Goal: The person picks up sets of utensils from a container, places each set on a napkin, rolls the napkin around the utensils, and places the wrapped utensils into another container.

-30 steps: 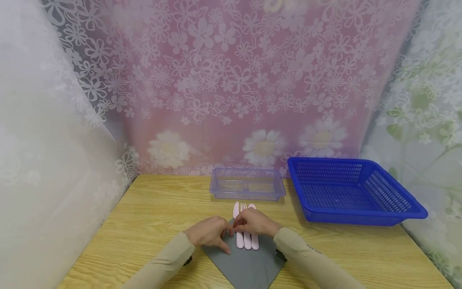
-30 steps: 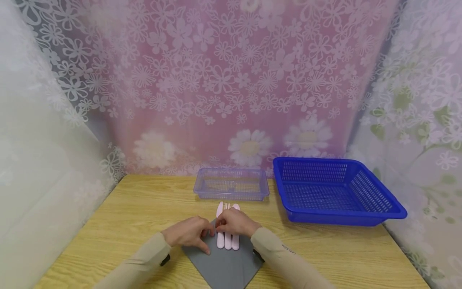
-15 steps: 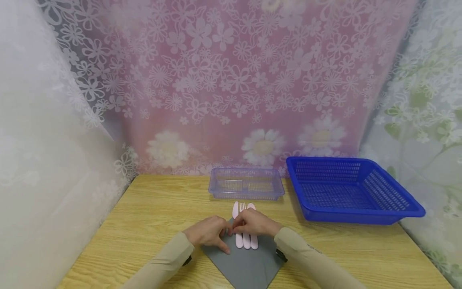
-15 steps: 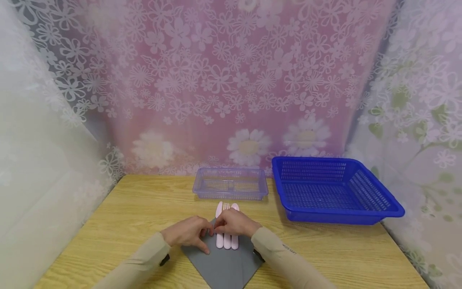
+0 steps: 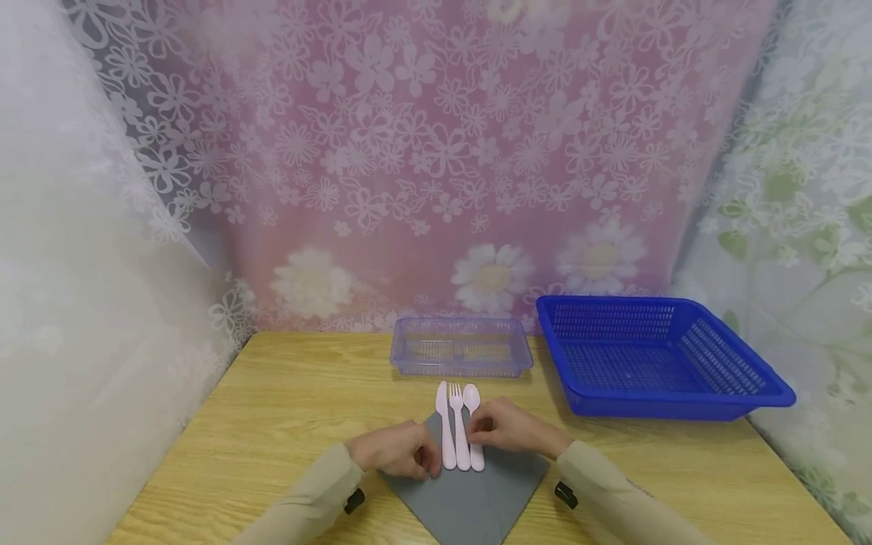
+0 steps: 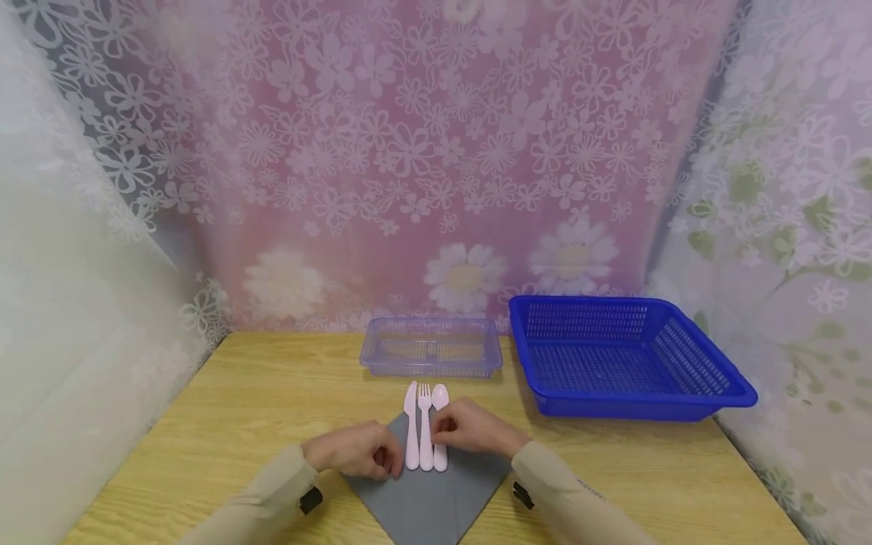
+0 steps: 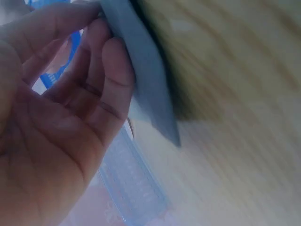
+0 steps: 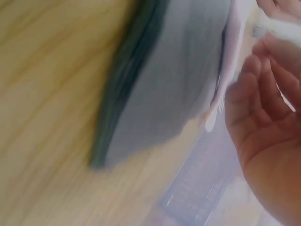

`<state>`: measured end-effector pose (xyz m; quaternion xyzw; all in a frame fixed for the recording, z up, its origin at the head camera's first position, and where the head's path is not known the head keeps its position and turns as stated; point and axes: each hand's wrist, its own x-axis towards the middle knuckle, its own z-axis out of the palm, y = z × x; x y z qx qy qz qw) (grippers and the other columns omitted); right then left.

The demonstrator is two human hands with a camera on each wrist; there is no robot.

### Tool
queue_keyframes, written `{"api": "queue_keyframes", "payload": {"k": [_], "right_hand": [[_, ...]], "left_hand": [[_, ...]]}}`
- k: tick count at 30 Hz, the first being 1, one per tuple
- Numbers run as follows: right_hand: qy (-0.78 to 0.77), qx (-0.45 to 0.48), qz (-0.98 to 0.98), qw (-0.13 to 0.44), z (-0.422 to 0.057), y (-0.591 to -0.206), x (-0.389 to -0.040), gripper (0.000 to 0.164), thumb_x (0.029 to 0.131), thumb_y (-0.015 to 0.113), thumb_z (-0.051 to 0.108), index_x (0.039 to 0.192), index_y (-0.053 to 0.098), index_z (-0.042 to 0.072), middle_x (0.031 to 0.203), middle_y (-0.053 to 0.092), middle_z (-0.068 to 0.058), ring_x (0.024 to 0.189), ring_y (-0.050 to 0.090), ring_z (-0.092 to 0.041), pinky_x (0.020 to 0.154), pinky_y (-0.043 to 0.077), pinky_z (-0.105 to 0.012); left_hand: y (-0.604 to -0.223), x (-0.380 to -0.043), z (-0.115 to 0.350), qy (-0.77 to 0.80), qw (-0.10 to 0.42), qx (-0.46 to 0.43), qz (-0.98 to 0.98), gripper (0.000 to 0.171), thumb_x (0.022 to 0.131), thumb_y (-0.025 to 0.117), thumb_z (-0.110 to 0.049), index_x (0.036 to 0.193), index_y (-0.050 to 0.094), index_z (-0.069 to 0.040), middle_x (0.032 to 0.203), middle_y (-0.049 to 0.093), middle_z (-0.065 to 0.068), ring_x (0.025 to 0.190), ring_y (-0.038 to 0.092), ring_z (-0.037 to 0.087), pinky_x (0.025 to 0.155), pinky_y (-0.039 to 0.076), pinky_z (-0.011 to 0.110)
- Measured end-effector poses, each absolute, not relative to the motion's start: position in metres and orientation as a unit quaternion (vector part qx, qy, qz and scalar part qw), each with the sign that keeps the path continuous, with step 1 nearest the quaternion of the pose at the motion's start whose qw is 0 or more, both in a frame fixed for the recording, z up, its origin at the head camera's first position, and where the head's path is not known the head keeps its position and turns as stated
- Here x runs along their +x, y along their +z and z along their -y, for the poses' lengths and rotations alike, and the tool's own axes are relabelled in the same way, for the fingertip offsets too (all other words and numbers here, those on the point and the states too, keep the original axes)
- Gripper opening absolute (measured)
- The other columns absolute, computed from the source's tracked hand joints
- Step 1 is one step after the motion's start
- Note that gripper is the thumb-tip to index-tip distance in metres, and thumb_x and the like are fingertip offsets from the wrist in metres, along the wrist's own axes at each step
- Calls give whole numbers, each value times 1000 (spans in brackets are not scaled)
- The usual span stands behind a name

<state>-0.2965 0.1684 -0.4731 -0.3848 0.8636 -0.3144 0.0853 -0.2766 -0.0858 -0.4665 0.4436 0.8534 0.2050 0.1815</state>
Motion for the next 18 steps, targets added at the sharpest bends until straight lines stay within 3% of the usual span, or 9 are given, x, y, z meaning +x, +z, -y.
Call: {"api": "queue_keyframes", "payload": {"k": [4,10,18], "right_hand": [[-329,-377,-856,125,-181,-473,-291,9,87,74,15,78,71,16,69,62,13,60,49,5,55,43,-15],[-339,-395,-832,189,-190,-474,-283,10,84,77,15,77,71,12,66,57,15,58,46,7,52,39,-12],[-330,-392,-835,199,-189,-476,-279,13,81,80,14,75,69,12,65,56,17,58,48,8,53,41,-12]], "left_hand": [[-465,-271,84,201,190,456,-846,18,77,71,4,81,74,-13,68,61,-15,61,49,-7,57,46,11],[-461,-260,81,202,181,460,-846,8,79,78,-11,79,72,-16,68,57,-18,61,48,-8,57,46,11],[-461,-250,79,174,184,483,-839,19,72,86,-27,78,69,-20,67,56,-17,61,47,-9,57,44,10]]}}
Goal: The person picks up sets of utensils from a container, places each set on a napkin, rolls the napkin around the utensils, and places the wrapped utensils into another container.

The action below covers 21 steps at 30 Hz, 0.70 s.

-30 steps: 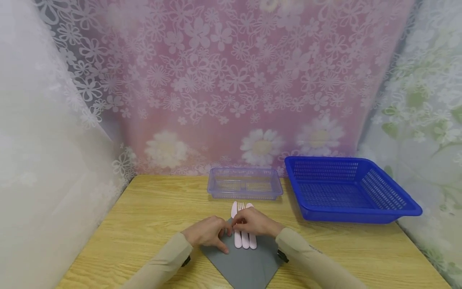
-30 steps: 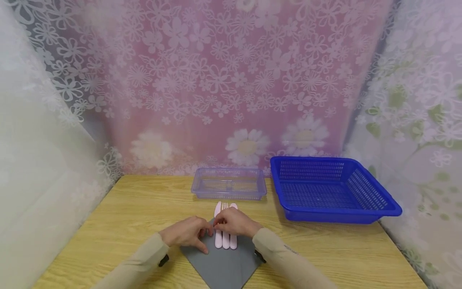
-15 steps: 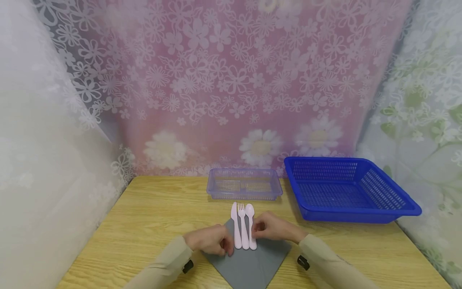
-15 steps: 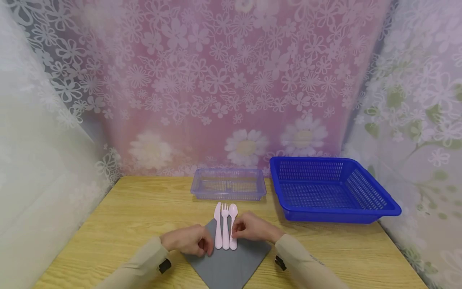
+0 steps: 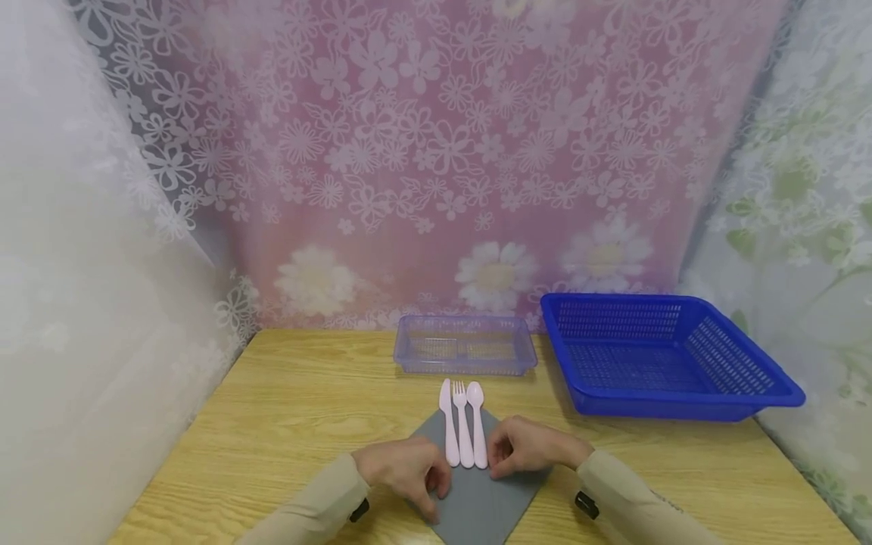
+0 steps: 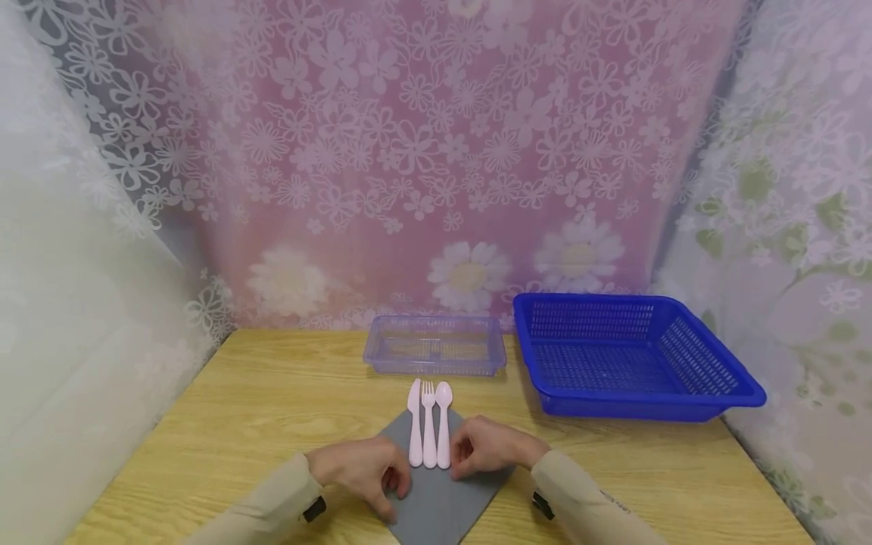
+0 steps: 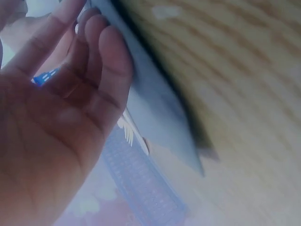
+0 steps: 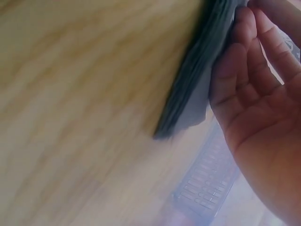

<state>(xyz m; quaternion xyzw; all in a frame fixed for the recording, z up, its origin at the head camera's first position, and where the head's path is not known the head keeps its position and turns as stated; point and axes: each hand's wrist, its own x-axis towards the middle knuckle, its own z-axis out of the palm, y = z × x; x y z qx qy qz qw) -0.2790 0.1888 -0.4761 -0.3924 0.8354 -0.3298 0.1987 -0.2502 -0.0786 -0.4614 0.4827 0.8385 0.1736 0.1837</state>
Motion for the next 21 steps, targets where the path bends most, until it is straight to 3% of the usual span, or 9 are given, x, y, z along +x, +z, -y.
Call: {"api": "queue_keyframes", "payload": {"k": [6,13,17,21], "right_hand": [[-305,-386,-847,203,-188,-473,-277,15,79,81,16,73,68,14,63,55,18,56,47,7,51,39,-12],[-294,-388,-849,208,-188,-472,-275,17,78,81,15,72,65,13,62,52,17,55,45,7,50,38,-12],[-306,-394,-838,222,-190,-474,-273,18,77,81,12,75,63,12,64,51,17,57,47,7,52,40,-12],[-326,-418,-812,242,-193,-471,-273,15,82,78,13,91,67,10,71,55,14,63,49,6,57,44,-13]], "left_hand": [[-460,-250,77,151,205,493,-832,27,68,89,-24,80,65,-18,70,54,-12,62,43,-6,56,41,11],[-460,-252,72,134,198,499,-833,18,69,83,-11,73,66,-17,63,49,-15,58,41,-6,53,38,10],[-462,-256,75,192,243,501,-808,14,75,73,-2,73,64,-13,64,49,-14,58,41,-6,53,38,10],[-462,-265,82,273,300,473,-782,11,81,65,3,80,63,-7,70,52,-13,61,44,-5,59,40,11]]}}
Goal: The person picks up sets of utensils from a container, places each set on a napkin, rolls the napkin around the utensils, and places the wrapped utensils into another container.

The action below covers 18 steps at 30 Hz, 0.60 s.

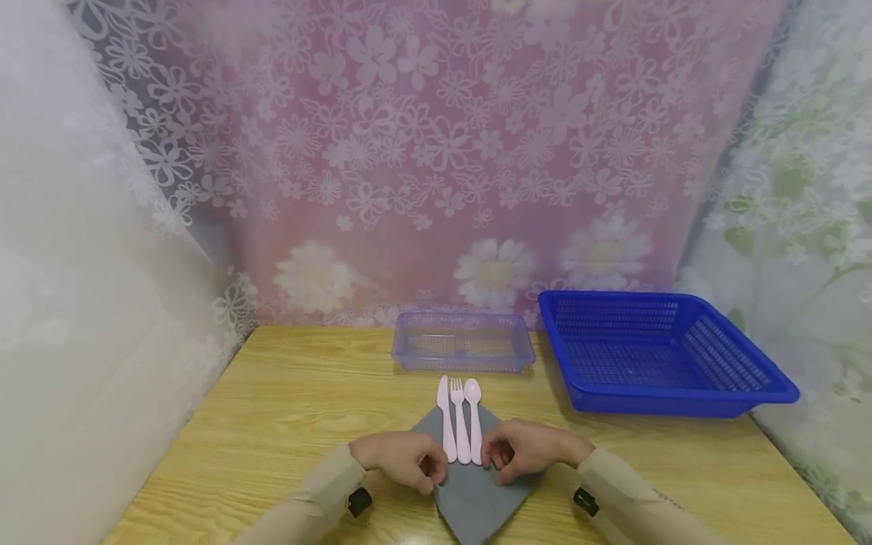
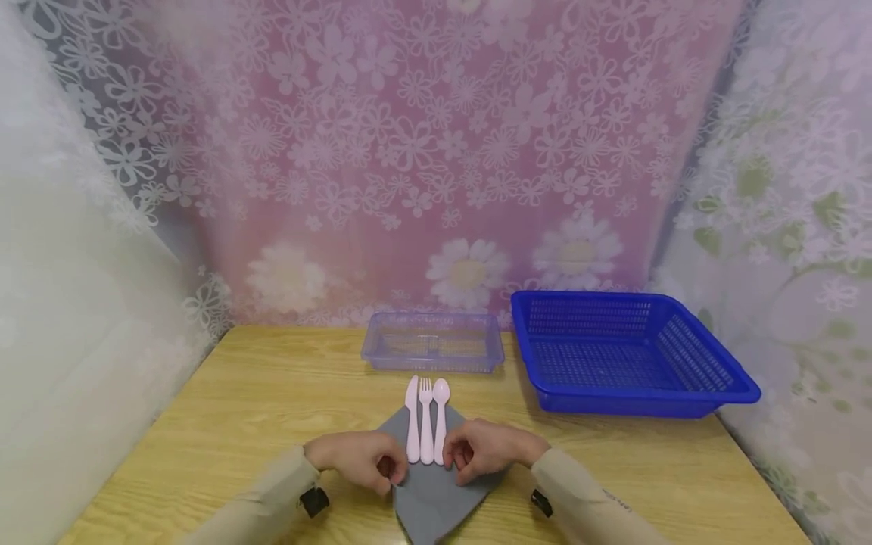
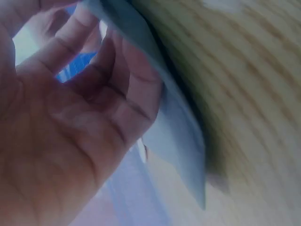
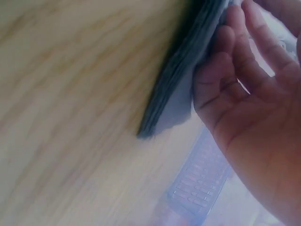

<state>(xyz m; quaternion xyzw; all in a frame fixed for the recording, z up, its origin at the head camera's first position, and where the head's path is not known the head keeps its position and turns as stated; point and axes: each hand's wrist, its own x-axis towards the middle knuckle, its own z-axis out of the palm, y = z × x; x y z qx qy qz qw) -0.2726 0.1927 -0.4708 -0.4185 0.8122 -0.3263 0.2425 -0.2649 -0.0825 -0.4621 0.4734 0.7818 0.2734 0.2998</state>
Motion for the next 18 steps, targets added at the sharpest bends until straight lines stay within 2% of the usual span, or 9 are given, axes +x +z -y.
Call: {"api": "queue_keyframes", "payload": {"k": [2,5,9,11,14,18], "right_hand": [[-331,-427,-803,253,-194,-468,-273,15,87,75,18,99,69,11,75,57,12,65,51,6,60,45,-14],[-332,-417,-804,264,-195,-464,-272,17,97,62,28,102,71,14,82,62,11,71,53,4,65,47,-16],[-322,-378,-828,260,-198,-461,-269,33,104,45,37,90,66,16,83,56,11,76,50,1,68,43,-19],[-317,-359,-839,260,-200,-459,-269,35,104,45,39,84,60,15,80,50,11,73,47,-1,66,40,-20],[-326,-347,-837,269,-200,-459,-269,26,100,54,39,89,62,17,80,53,11,72,48,-2,64,40,-20],[-343,-335,-843,244,-197,-460,-272,22,95,65,34,80,62,18,70,50,13,60,44,0,56,39,-18]], "left_hand": [[-462,-271,88,314,325,446,-772,7,84,63,3,84,63,-4,74,54,-12,63,46,-2,60,41,13],[-463,-278,94,367,355,404,-759,3,88,62,1,88,62,-2,76,56,-8,62,47,4,58,42,17],[-465,-284,101,415,373,357,-749,4,92,61,-1,89,59,-3,72,53,-5,61,45,11,56,43,23],[-465,-286,103,431,368,337,-752,4,93,61,-3,91,59,-2,72,52,-3,63,45,13,57,44,25],[-466,-287,105,444,351,313,-763,9,94,62,-8,94,59,1,74,54,-1,65,46,15,58,44,27],[-468,-290,108,453,329,294,-774,10,96,60,-12,96,61,-2,75,54,-1,65,46,14,58,44,27]]}}
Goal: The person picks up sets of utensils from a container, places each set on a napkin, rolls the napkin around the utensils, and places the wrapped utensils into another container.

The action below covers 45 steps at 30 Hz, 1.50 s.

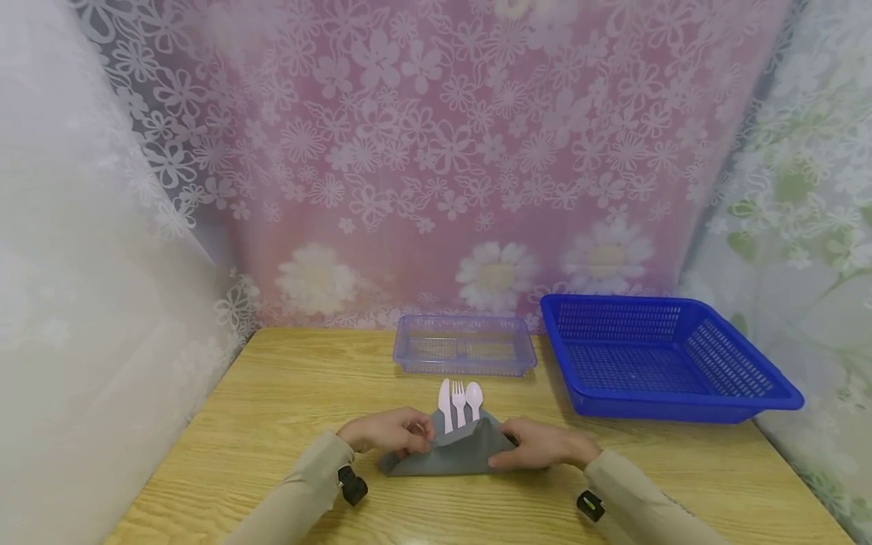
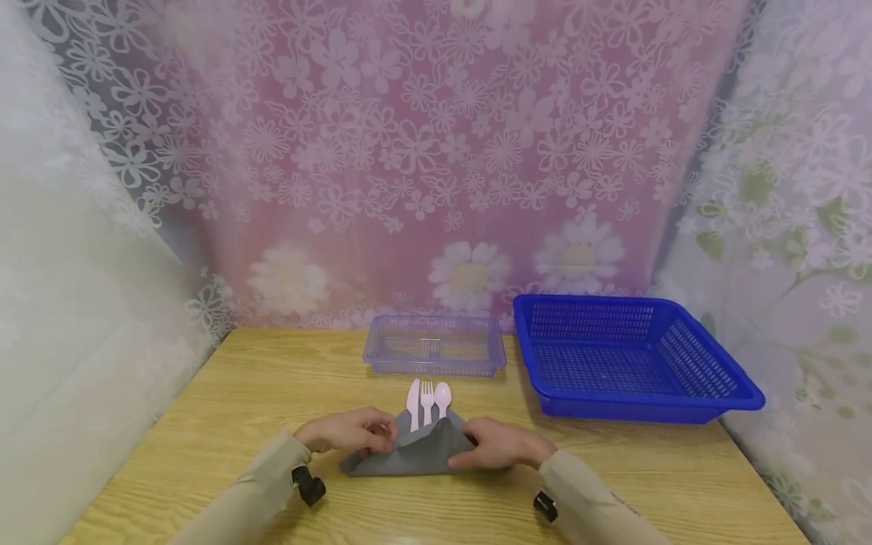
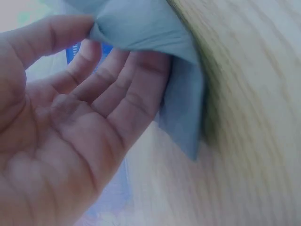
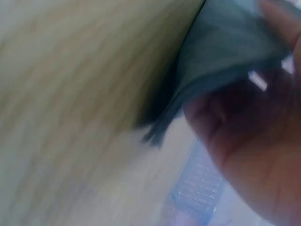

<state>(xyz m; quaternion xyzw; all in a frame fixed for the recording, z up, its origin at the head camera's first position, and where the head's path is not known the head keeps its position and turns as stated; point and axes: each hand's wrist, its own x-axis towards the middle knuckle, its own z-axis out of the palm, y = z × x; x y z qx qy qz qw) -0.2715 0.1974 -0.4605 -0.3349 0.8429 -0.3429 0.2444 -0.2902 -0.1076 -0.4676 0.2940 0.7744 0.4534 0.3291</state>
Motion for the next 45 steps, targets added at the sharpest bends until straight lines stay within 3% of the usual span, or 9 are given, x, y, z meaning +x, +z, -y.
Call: {"api": "queue_keyframes", "payload": {"k": [2,5,8,12,16,22,29,38,45], "right_hand": [[-344,-321,-855,219,-196,-461,-272,31,94,66,32,70,53,18,62,40,12,53,35,-1,50,33,-18],[-351,-296,-866,199,-196,-462,-274,33,94,66,31,67,52,18,60,37,11,52,31,-3,49,30,-19],[-361,-282,-867,199,-195,-463,-275,32,95,65,29,68,57,14,59,38,11,52,31,-4,49,30,-19],[-379,-273,-861,201,-194,-464,-277,34,96,64,28,70,60,6,59,40,10,51,32,-4,48,30,-19],[-393,-261,-859,198,-194,-467,-280,35,97,62,27,72,61,3,60,40,8,52,32,-5,49,29,-20],[-375,-238,-877,183,-192,-470,-286,35,99,59,28,71,56,7,58,28,8,51,23,-7,50,25,-21],[-353,-229,-895,147,-189,-476,-290,24,99,59,25,79,61,12,60,32,8,51,27,-6,49,27,-21],[-352,-220,-899,141,-189,-476,-287,22,97,61,22,80,63,9,62,35,6,51,28,-9,49,27,-22],[-338,-204,-909,133,-190,-477,-288,22,97,61,22,77,62,12,66,38,5,52,27,-9,51,27,-23]], "left_hand": [[-468,-292,109,454,321,289,-779,13,99,57,-17,99,62,-5,74,52,-1,63,44,14,57,42,26],[-468,-293,108,446,309,293,-787,19,101,56,-27,105,61,-9,74,51,-2,61,41,13,55,40,25],[-468,-294,105,421,269,320,-805,25,98,61,-34,91,57,-9,67,43,-5,56,35,10,55,35,23],[-467,-293,97,376,180,345,-841,40,97,63,-28,69,40,-10,59,31,-5,51,30,7,53,31,21],[-467,-293,92,338,135,331,-871,37,99,60,-23,67,43,-15,59,38,-7,51,35,5,52,32,19],[-469,-297,89,306,123,326,-886,33,99,59,-21,69,48,-14,59,40,-7,50,36,5,51,31,19],[-476,-305,87,296,115,328,-890,32,99,60,-21,69,49,-16,60,42,-8,51,37,4,51,31,18],[-476,-308,84,291,117,305,-899,24,97,62,-21,75,64,-12,64,52,-8,55,42,5,54,35,19],[-476,-309,82,290,111,290,-905,33,96,64,-21,64,58,-14,56,44,-8,50,37,6,50,31,19]]}}
